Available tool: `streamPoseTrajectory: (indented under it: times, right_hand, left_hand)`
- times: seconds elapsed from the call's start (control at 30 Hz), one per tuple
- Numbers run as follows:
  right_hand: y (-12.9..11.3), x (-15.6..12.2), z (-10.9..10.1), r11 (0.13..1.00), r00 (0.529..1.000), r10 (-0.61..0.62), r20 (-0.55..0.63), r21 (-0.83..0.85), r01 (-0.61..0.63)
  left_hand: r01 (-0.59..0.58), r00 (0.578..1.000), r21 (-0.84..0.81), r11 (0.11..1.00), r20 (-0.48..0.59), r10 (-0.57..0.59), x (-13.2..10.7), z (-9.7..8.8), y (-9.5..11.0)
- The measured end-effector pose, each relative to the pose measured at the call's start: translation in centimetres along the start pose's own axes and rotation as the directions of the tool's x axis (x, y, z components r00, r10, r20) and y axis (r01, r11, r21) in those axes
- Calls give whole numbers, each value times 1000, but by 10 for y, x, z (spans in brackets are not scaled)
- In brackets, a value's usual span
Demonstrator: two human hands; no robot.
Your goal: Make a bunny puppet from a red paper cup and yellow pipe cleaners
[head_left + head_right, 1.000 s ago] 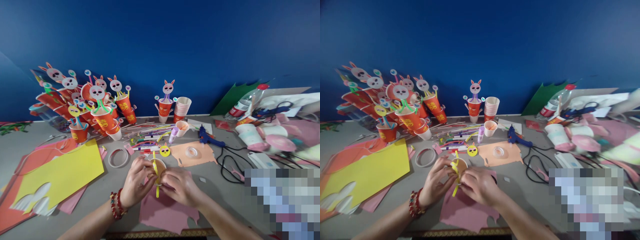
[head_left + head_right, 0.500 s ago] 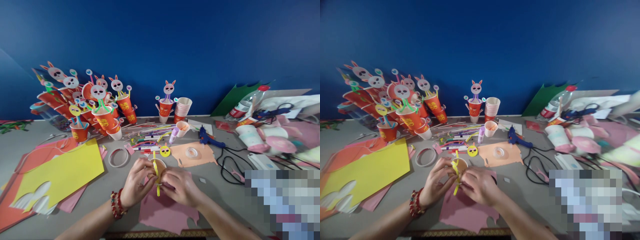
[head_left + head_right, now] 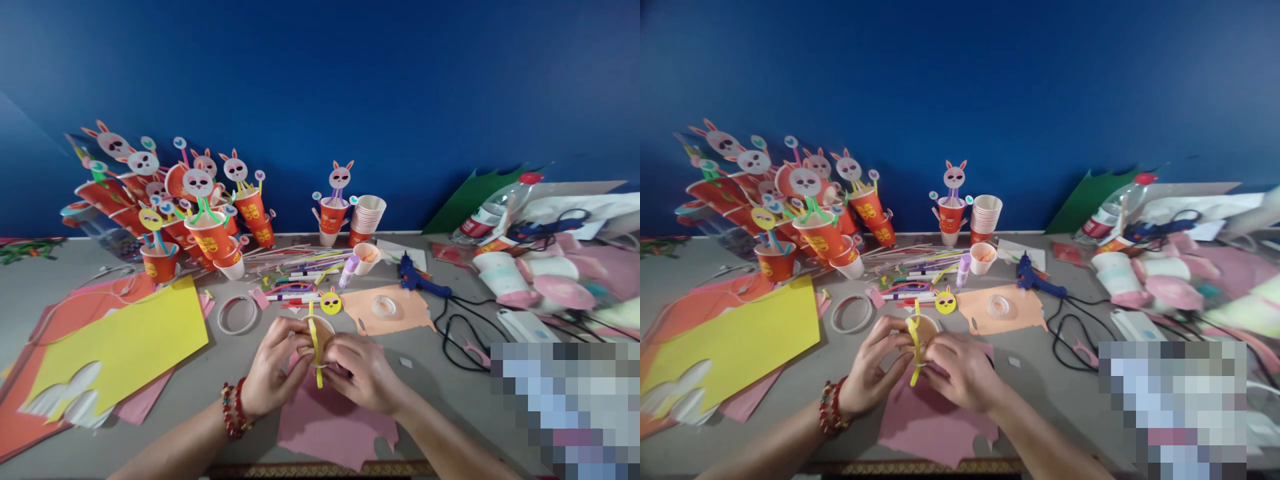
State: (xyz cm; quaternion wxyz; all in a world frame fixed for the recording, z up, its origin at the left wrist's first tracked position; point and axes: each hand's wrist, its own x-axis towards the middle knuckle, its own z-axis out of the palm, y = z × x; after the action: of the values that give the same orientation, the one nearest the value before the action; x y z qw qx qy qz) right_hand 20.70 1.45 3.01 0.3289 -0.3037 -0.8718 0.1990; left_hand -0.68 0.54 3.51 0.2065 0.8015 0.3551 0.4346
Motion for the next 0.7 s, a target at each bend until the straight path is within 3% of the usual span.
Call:
streamPoseTrajectory:
  times: [0.17,0.43,0.7]
  right_hand:
    - [1,1,0,1000,1000,9,-19,22,-9]
    - [6,-1,3,970,993,91,-81,231,-70]
    - [11,-3,4,921,979,149,-139,381,-85]
  left_hand:
    - [-11,1000,11,1000,11,11,-2,1,-1]
    - [35,998,54,998,43,-38,-5,1,-4]
    - [20,999,-45,999,-43,-22,-10,4,-5]
